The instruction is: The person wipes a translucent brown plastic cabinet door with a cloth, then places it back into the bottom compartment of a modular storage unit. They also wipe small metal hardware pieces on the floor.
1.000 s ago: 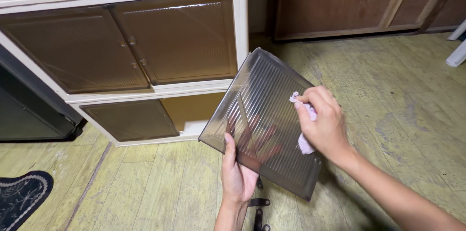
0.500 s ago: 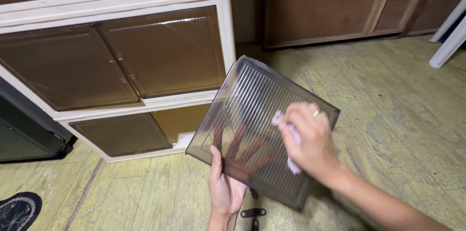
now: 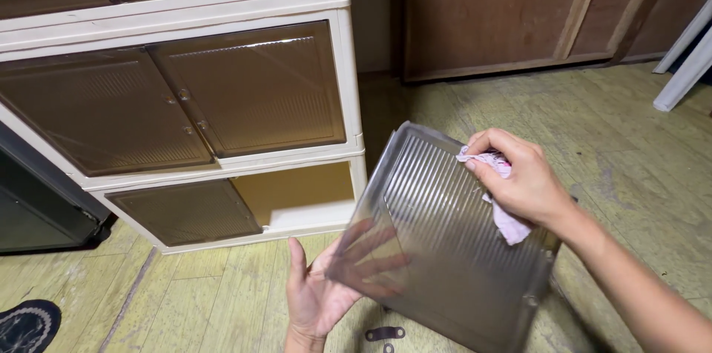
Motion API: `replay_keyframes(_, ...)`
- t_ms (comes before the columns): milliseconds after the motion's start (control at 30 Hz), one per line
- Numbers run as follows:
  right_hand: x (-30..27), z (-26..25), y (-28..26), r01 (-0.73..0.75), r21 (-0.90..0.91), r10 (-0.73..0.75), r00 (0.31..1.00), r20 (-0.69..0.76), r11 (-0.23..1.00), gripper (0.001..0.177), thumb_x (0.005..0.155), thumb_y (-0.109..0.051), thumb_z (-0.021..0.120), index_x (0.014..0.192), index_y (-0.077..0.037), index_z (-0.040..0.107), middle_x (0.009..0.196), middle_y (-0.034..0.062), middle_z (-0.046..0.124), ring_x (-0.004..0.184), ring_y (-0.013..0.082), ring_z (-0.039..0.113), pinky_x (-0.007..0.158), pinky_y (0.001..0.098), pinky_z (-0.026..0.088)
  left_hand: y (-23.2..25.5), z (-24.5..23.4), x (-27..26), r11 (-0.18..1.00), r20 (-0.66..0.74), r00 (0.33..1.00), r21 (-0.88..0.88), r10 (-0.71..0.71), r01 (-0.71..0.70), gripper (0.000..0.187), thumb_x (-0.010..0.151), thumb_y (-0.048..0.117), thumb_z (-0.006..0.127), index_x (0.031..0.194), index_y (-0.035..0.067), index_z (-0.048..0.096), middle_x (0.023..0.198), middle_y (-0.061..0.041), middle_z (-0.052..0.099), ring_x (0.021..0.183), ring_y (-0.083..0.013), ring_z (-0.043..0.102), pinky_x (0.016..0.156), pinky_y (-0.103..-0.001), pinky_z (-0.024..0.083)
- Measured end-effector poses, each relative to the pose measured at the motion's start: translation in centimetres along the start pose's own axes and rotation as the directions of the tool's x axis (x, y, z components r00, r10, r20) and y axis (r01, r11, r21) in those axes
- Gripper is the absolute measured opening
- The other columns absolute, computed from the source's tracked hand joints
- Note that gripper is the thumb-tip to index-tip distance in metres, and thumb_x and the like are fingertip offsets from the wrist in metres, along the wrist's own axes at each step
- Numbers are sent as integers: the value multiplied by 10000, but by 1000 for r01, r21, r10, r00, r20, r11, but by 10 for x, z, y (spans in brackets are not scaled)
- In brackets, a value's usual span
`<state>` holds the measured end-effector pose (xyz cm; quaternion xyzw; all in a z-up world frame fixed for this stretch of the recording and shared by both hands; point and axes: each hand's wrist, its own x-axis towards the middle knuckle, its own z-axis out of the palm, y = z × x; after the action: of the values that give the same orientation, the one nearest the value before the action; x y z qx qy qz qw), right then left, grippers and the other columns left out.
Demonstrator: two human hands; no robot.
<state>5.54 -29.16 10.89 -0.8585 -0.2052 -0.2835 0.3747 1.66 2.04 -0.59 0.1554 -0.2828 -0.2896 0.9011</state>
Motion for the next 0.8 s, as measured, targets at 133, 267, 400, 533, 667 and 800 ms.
replay_keyframes(133,-2,-1,-2,104,27,-107,980,168,994,116,843,-102,720,933,-40,683,999,63,735,927,200,723,833,334,550,-1,4,11,978,-152,980,144,-130,152,1065,933,694,593,1656,6,221,1530,-436,343,1323,-591,499,1035,-704,499)
replay_keyframes(267,-6,11,-15,148,62,-157,969,193,987,110,849,-91,720,935,-35,681,1018,63,708,927,204,706,823,337,551,-12,19,27,935,-205,973,315,-101,163,917,936,480,642,1658,175,165,1596,-330,334,1328,-580,496,981,-683,511)
replay_keyframes(400,-5,20,-30,313,-65,-313,950,11,948,124,813,-64,734,928,-42,693,1140,135,662,1025,285,642,869,379,514,-9,34,35,960,-218,974,255,-57,113,852,967,387,603,1658,251,123,1636,-285,325,1336,-587,494,967,-681,516)
replay_keyframes(533,-24,41,-50,329,-267,-369,922,-118,906,114,772,-15,767,863,-18,700,1010,117,650,929,305,601,804,411,465,-9,39,32,969,-211,977,240,-15,66,828,979,389,581,1653,247,123,1636,-289,300,1339,-597,467,959,-698,503)
replay_keyframes(667,-54,58,-69,409,-97,-410,912,4,907,148,758,-27,771,878,-3,688,986,101,655,896,250,632,783,366,502,-1,40,24,953,-223,975,299,13,56,832,985,400,579,1661,247,119,1653,-288,289,1376,-580,441,996,-687,495)
replay_keyframes(800,-41,49,-63,397,-186,-404,915,3,899,136,755,4,761,880,13,708,960,109,674,886,256,627,772,371,494,1,40,22,939,-192,981,337,-2,68,842,991,400,580,1667,247,102,1662,-295,281,1394,-569,447,1018,-683,497)
